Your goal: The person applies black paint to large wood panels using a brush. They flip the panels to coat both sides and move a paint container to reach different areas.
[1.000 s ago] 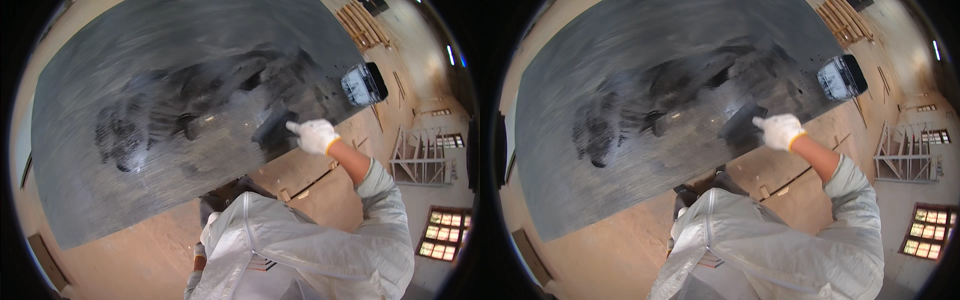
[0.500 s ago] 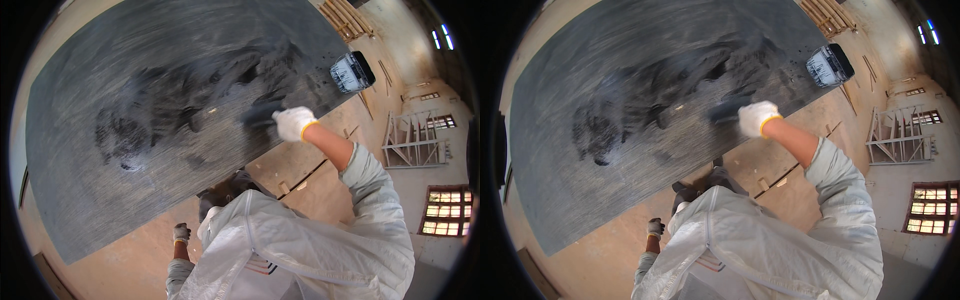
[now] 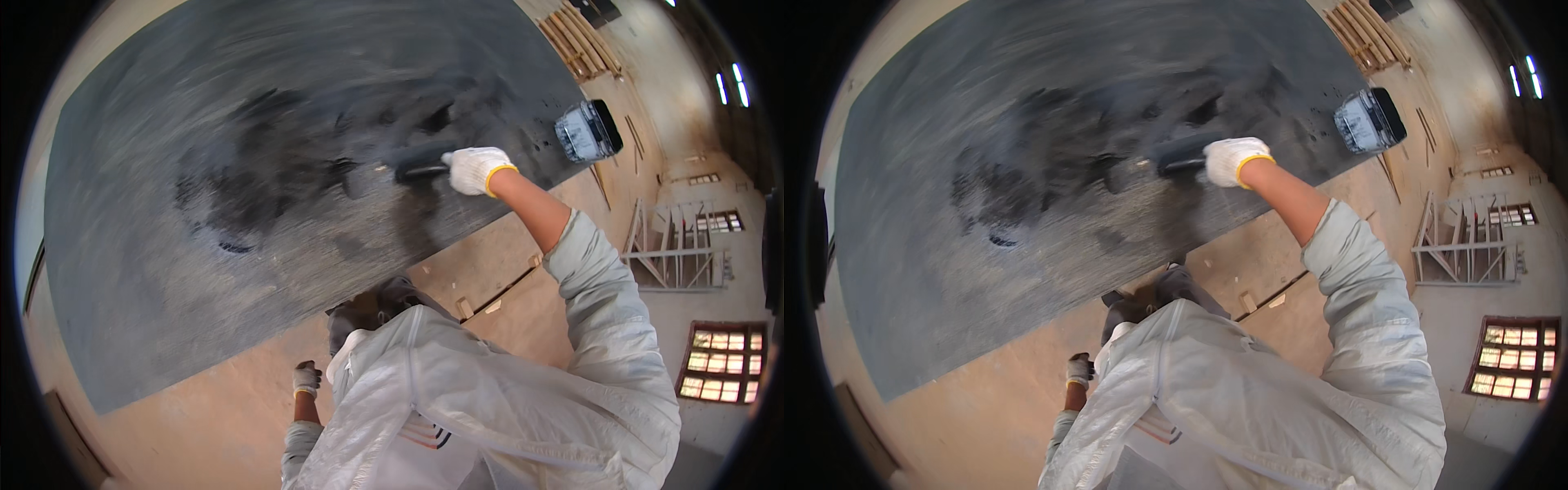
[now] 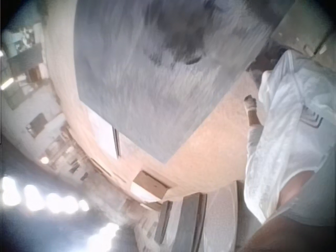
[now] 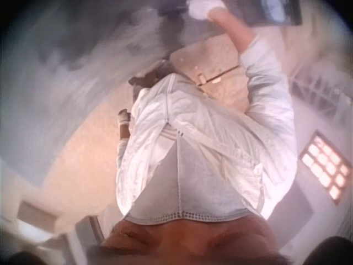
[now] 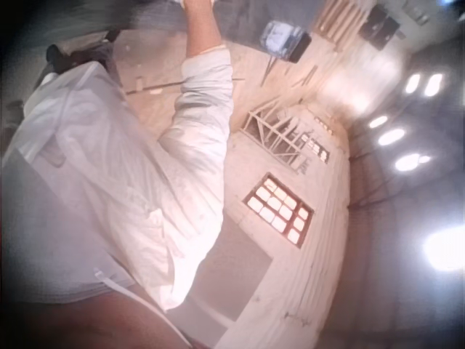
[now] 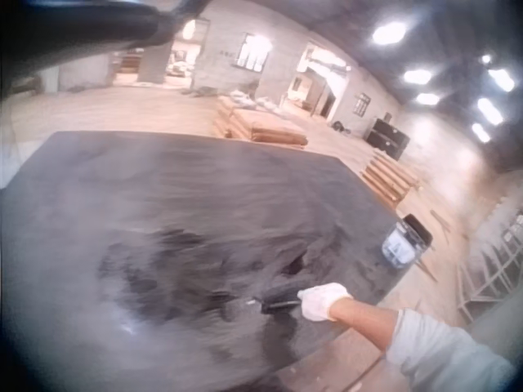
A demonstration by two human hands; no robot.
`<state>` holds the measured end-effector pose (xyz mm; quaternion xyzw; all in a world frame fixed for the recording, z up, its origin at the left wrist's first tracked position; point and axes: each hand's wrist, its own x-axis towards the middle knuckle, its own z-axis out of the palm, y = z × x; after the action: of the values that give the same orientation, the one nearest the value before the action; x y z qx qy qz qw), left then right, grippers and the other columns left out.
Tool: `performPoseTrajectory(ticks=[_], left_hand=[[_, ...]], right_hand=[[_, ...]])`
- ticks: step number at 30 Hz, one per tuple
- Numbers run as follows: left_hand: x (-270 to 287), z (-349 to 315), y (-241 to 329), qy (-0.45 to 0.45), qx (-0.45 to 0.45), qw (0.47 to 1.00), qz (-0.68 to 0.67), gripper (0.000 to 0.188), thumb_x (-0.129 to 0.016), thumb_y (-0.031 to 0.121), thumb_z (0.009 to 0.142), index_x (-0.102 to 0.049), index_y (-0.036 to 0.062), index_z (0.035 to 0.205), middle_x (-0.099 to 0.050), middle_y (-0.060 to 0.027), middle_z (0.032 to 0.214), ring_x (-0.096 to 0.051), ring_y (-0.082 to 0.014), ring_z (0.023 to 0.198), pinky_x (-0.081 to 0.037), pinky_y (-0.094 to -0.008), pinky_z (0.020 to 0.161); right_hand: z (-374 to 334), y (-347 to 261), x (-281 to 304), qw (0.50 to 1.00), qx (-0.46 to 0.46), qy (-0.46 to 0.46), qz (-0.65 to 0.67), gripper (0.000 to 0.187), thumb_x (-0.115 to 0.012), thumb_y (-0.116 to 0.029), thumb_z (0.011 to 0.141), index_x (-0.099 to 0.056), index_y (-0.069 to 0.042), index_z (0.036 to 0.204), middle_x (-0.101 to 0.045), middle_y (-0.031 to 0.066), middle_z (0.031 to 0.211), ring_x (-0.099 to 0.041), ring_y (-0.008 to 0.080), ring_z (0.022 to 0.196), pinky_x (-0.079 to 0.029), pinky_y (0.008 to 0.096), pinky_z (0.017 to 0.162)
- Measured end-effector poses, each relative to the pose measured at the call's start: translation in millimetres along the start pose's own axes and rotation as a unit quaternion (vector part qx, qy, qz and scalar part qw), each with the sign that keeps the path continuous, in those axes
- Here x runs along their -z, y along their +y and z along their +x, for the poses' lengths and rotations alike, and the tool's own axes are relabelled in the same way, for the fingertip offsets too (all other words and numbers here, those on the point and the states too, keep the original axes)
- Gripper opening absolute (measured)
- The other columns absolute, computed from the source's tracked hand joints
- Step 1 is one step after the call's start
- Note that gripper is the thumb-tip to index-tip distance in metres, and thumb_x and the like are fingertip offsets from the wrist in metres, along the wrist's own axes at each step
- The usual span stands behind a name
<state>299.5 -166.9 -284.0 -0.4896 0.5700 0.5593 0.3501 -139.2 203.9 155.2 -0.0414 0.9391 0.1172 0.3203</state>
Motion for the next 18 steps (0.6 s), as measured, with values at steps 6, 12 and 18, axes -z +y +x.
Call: performPoseTrajectory(ticks=[6, 12, 18], left_hand=[[26, 11, -7, 0.034, -0.005, 0.996, -0.076, 0.026, -0.060, 0.026, 0.101, -0.066, 0.0105, 0.121, -0.069, -0.0126, 0.071, -0.055, -0.0203, 0.045, -0.043, -0.0361, 0.038], [21, 2, -12, 0.045, 0.028, 0.995, -0.082, 0.026, -0.058, 0.026, 0.102, -0.068, 0.0090, 0.119, -0.068, -0.0115, 0.070, -0.054, -0.0204, 0.045, -0.042, -0.0356, 0.040], [9, 1, -25, 0.026, -0.002, 0.994, -0.103, 0.026, -0.059, 0.026, 0.101, -0.067, 0.0102, 0.121, -0.071, -0.0120, 0.074, -0.057, -0.0200, 0.047, -0.046, -0.0362, 0.040]], right_hand=[[5, -41, -2, 0.992, 0.105, 0.014, -0.076, 0.039, -0.054, -0.016, 0.089, -0.077, -0.005, 0.118, -0.074, 0.0213, 0.122, -0.074, 0.0366, 0.108, -0.058, 0.0477, 0.090], [-7, -72, 13, 0.988, 0.079, -0.051, -0.122, 0.052, -0.049, -0.014, 0.091, -0.062, -0.009, 0.141, -0.070, 0.0204, 0.130, -0.067, 0.0372, 0.122, -0.053, 0.0485, 0.101], [23, -9, 18, 0.990, 0.032, -0.006, -0.141, 0.047, -0.050, -0.015, 0.093, -0.067, -0.011, 0.137, -0.072, 0.0159, 0.130, -0.069, 0.0360, 0.122, -0.055, 0.0468, 0.099]])
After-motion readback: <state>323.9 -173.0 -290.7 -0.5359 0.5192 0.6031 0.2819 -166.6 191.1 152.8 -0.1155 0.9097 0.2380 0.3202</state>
